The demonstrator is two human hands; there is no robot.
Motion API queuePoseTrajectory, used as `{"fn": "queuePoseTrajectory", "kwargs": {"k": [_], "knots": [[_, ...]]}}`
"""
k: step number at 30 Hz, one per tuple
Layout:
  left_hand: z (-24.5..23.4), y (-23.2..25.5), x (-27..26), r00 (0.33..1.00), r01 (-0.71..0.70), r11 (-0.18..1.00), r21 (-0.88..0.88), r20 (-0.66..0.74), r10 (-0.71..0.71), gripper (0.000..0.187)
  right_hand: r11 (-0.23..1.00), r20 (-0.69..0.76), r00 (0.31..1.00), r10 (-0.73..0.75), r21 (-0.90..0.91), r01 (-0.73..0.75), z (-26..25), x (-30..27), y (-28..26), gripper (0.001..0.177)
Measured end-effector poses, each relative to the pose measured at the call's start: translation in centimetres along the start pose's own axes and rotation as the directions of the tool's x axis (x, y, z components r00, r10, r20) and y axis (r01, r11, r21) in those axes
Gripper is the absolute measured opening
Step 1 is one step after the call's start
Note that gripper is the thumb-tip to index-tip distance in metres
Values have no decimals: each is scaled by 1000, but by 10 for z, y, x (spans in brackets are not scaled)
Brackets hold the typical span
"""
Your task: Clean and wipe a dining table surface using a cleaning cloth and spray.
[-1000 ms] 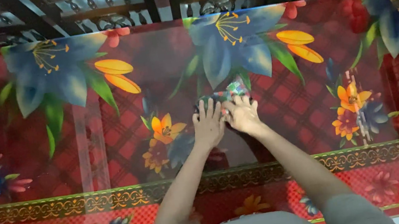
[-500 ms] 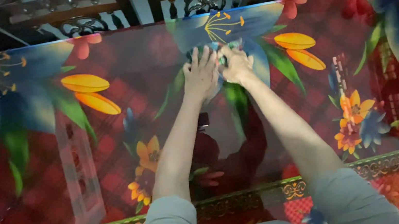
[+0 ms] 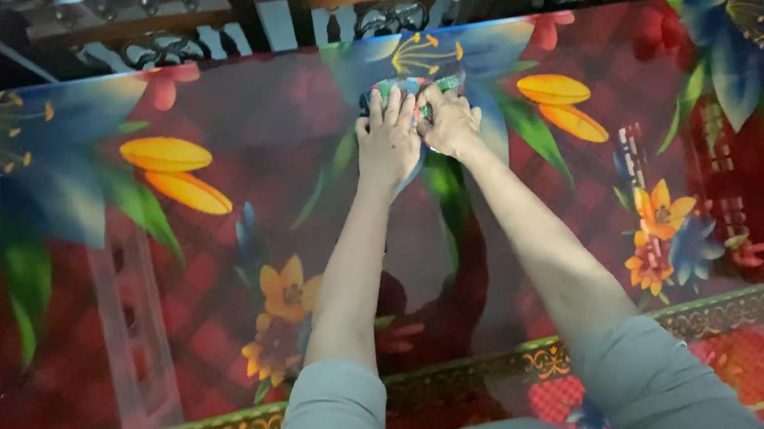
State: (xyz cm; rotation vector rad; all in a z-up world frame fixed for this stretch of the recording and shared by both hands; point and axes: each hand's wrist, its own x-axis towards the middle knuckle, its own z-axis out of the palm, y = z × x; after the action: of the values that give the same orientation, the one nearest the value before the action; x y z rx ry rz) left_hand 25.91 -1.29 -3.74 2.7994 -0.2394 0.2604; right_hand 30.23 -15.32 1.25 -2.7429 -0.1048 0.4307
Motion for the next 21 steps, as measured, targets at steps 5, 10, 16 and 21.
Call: {"fn": "queuePoseTrajectory", "kwargs": {"k": [5, 10, 16, 21], "knots": [[-9, 16, -61, 994, 23, 998, 65, 104, -29, 60, 1000, 40, 999, -9, 0, 9, 17, -61, 2, 25], [-38, 36, -142, 983, 75, 997, -24, 172, -69, 62, 996, 69, 995, -67, -57, 71, 43, -131, 0, 21], [-59, 44, -235, 979, 151, 984, -91, 150, -137, 59, 974, 155, 980, -122, -170, 148, 79, -196, -15, 24], [-50, 27, -262, 988, 148, 981, -122, -23, -152, 54, 948, 245, 960, -132, -252, 195, 83, -200, -40, 28]]}}
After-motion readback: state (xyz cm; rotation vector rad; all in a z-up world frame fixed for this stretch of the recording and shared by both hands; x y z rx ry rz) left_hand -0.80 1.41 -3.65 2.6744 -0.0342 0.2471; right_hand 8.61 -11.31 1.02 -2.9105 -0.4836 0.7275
